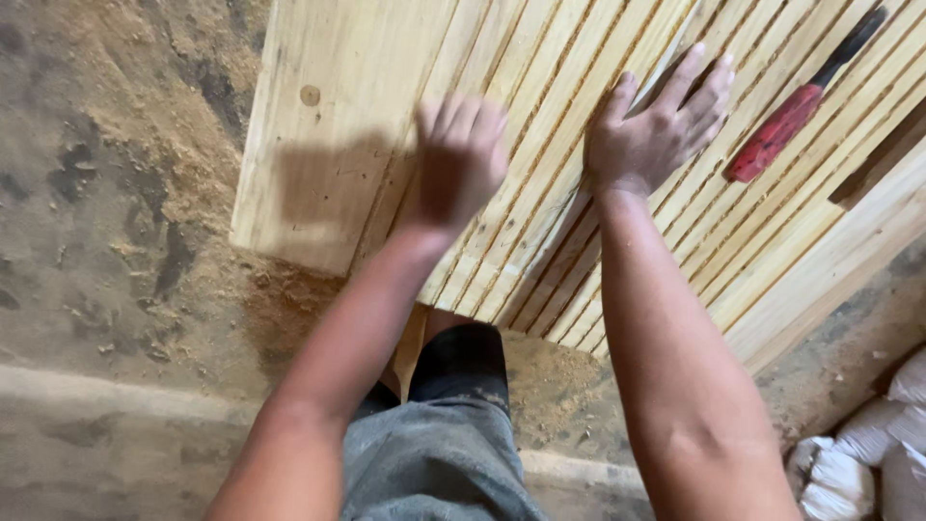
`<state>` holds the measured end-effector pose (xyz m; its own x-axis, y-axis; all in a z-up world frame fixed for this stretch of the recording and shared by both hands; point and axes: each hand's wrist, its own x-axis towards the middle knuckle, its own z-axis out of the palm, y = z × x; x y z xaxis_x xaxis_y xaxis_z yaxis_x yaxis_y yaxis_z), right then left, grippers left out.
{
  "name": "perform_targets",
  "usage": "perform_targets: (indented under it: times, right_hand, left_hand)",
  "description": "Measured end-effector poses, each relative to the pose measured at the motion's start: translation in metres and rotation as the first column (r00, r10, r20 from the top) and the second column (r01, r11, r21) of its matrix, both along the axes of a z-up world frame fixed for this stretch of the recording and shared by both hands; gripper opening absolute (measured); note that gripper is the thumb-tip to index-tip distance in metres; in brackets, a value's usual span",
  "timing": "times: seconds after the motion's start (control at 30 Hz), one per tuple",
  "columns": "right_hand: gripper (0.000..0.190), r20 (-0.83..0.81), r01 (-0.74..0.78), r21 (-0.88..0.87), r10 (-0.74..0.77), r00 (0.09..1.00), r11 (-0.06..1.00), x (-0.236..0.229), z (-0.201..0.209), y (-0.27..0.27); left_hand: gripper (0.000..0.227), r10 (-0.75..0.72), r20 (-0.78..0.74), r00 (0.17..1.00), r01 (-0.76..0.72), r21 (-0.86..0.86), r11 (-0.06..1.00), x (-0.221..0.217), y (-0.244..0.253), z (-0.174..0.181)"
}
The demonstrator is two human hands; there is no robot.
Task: The person uses a chisel and mallet to carve grooves into a wooden board. They repeatedly strike the chisel to deepen the grooves and then scrape the surface with the chisel to remove wood shavings.
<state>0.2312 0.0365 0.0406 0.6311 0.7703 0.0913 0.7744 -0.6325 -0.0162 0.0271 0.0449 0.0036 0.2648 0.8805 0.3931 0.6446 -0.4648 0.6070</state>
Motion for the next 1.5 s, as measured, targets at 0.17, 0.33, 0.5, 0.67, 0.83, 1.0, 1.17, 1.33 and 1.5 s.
perform_targets:
  times: [0.17,0.33,0.5,0.67,0.83,1.0,1.17,1.33,1.5]
  right_hand:
    - [0.074,0.027,-0.012,-0.006,0.012,1.000,1.000,0.001,-0.011,-0.008]
    - [0.075,0.000,0.051,-0.050,-0.051,0.999,0.997,0.003,-0.008,0.002]
    - [0.070,0.047,0.020,0.006,-0.021,0.999,1.000,0.002,-0.013,-0.003]
    - [0.074,0.068,-0.016,0.042,0.013,0.998,0.999,0.010,-0.024,-0.008]
    - [0.072,0.091,-0.010,0.030,0.008,0.996,0.999,0.018,-0.029,-0.011]
    - [0.072,0.099,0.013,0.007,-0.014,0.995,1.000,0.014,-0.026,-0.007]
    - [0.070,0.036,0.074,-0.029,-0.073,0.997,0.997,0.009,-0.020,-0.004]
    - [0.070,0.069,0.025,-0.019,-0.024,0.997,0.999,0.011,-0.021,-0.005]
    - [0.069,0.044,0.037,-0.009,-0.037,0.998,0.999,0.011,-0.020,-0.006]
  left_hand:
    - [0.008,-0.086,-0.023,0.996,0.086,-0.016,0.996,-0.009,0.008,-0.001]
    - [0.025,-0.094,-0.022,0.995,0.092,-0.081,0.992,-0.090,-0.109,0.017]
    - [0.012,-0.196,-0.088,0.977,0.156,-0.334,0.930,-0.189,-0.232,0.019]
    - [0.010,-0.055,-0.090,0.994,0.026,-0.296,0.955,-0.200,-0.230,0.021]
    - [0.011,-0.022,-0.038,0.999,0.014,-0.204,0.979,-0.167,-0.182,0.016]
    - [0.010,-0.031,-0.032,0.999,0.024,-0.193,0.981,-0.154,-0.156,0.027]
    - [0.010,-0.026,-0.016,1.000,0.024,-0.119,0.993,-0.140,-0.141,0.025]
    - [0.011,-0.004,-0.057,0.998,0.002,-0.032,0.999,-0.104,-0.108,0.009]
    - [0.012,-0.006,0.044,0.999,0.008,-0.059,0.998,-0.082,-0.070,-0.003]
